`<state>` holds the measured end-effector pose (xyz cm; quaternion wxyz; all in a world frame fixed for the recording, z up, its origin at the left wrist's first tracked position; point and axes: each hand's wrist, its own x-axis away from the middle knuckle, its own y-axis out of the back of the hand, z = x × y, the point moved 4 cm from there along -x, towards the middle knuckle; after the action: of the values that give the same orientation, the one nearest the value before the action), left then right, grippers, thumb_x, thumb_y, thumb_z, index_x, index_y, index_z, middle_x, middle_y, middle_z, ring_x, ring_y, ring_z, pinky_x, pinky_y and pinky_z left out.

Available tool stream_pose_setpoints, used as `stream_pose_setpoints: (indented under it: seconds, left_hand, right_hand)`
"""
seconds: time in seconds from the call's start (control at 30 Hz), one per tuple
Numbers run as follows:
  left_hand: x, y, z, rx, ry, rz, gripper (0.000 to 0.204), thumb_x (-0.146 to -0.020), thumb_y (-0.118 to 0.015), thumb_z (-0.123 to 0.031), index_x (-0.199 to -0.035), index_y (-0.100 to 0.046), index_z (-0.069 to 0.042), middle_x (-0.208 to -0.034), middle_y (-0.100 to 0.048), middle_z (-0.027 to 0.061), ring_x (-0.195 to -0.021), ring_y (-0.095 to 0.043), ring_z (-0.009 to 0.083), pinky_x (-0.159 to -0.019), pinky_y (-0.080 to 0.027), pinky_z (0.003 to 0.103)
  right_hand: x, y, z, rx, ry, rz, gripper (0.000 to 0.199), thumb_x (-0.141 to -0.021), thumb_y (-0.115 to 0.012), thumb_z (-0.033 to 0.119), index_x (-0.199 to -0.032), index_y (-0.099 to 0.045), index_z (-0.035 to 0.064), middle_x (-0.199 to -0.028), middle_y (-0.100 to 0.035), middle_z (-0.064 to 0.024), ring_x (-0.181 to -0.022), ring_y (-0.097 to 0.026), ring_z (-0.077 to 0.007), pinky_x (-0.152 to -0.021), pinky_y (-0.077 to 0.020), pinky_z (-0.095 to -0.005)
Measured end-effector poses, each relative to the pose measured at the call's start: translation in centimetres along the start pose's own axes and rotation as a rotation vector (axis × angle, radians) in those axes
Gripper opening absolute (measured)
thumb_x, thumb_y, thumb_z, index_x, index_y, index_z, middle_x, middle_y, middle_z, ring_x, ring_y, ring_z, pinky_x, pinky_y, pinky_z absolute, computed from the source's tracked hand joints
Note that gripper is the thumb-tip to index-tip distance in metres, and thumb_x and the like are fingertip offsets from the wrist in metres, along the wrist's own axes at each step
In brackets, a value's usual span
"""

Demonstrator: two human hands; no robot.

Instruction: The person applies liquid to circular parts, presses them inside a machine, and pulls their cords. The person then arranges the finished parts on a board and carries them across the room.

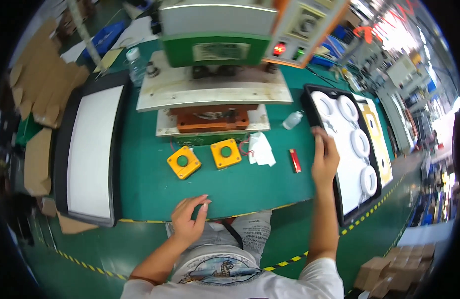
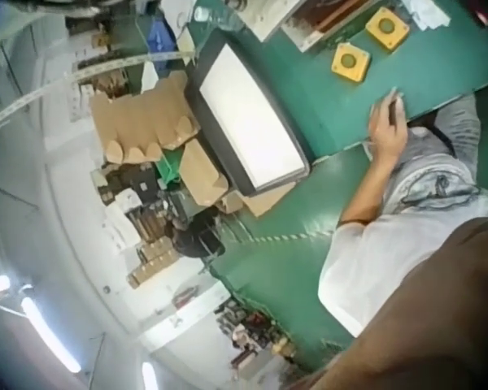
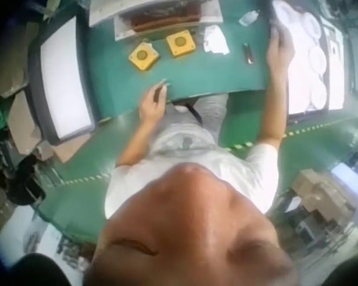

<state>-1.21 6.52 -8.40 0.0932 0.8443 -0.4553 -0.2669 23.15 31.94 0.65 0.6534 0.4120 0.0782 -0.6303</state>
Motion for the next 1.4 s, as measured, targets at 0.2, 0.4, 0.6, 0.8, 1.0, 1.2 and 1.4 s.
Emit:
stream_pose_setpoints:
  seconds: [0.2, 0.4, 0.6, 0.8, 1.0, 1.2, 1.4]
  left_hand:
    - [-0.3, -0.4, -0.2, -0.068, -0.015, 0.004, 0.014, -0.082, -0.066, -0.008, -0.096, -0.068, -0.005, -0.086, -0.07, 0.0084, -0.076, -0.066, 0.0256, -0.068, -0.051, 0.035]
    - [0.1, -0.3, -0.7, -0.236, -0.057, -0.113, 0.014, -0.078, -0.069, -0.007, -0.093, -0.07, -0.008, -0.078, -0.068, 0.0048, -0.067, -0.065, 0.0211, -0.06, -0.05, 0.032]
    - [0.5, -0.6, -1.1, -0.237, -0.068, -0.162, 0.013, -0.08, -0.068, -0.009, -0.093, -0.07, -0.009, -0.079, -0.067, 0.0032, -0.068, -0.064, 0.0198, -0.06, -0.049, 0.031]
    - [0.4, -0.4, -0.9, -0.255, 0.036, -0.022, 0.013, -0.085, -0.064, -0.019, -0.095, -0.067, -0.012, -0.085, -0.065, 0.0043, -0.076, -0.063, 0.0219, -0.067, -0.048, 0.036]
    - [1.7, 0.7, -0.3, -0.024, 0.177, -0.102, 0.019, -0.087, -0.064, -0.024, -0.098, -0.068, -0.009, -0.088, -0.069, 0.0058, -0.083, -0.065, 0.026, -0.075, -0.051, 0.038]
    - [9.5, 10.9, -0.2, 0.099, 0.536, -0.356, 0.019, -0.088, -0.064, -0.02, -0.101, -0.07, -0.008, -0.088, -0.069, 0.0128, -0.077, -0.068, 0.0269, -0.066, -0.054, 0.035]
    - [37.6, 14.9, 9.5, 0.027, 1.407, -1.042, 0.031, -0.087, -0.064, -0.026, -0.107, -0.065, -0.002, -0.09, -0.07, 0.0142, -0.079, -0.067, 0.0279, -0.074, -0.054, 0.038]
  right_hand:
    - [13.0, -5.8, 2.9, -0.08, 0.183, 0.447, 0.012, -0.091, -0.056, 0.005, -0.081, -0.061, 0.0009, -0.073, -0.065, -0.0106, -0.061, -0.062, -0.0203, -0.061, -0.0516, -0.0309]
    - [12.7, -8.3, 3.1, -0.119, -0.015, 0.603, 0.011, -0.088, -0.06, 0.004, -0.097, -0.066, 0.0009, -0.075, -0.064, -0.0113, -0.058, -0.06, -0.0181, -0.054, -0.0464, -0.0289]
    - [12.8, -8.0, 2.6, -0.122, -0.028, 0.653, 0.013, -0.089, -0.059, 0.007, -0.097, -0.066, -0.0004, -0.076, -0.064, -0.0089, -0.058, -0.057, -0.0149, -0.053, -0.044, -0.0262]
    - [13.1, -8.7, 3.2, -0.105, -0.061, 0.741, 0.014, -0.09, -0.056, 0.004, -0.1, -0.064, -0.0028, -0.08, -0.063, -0.0092, -0.063, -0.057, -0.0139, -0.055, -0.0445, -0.0254]
    - [12.9, -9.2, 3.9, -0.037, -0.019, 0.739, 0.022, -0.092, -0.058, 0.011, -0.105, -0.062, -0.005, -0.084, -0.062, -0.0166, -0.068, -0.06, -0.0269, -0.06, -0.0483, -0.0341]
    - [14.4, -14.6, 13.7, -0.166, 0.108, 1.3, 0.025, -0.092, -0.058, 0.011, -0.112, -0.061, -0.0029, -0.1, -0.065, -0.0222, -0.083, -0.065, -0.0354, -0.077, -0.051, -0.0415]
    - [16.2, -29.6, 21.6, -0.158, -0.299, 1.263, 0.057, -0.095, -0.055, 0.042, -0.129, -0.048, -0.0038, -0.111, -0.062, -0.013, -0.094, -0.062, -0.0218, -0.076, -0.053, -0.0353]
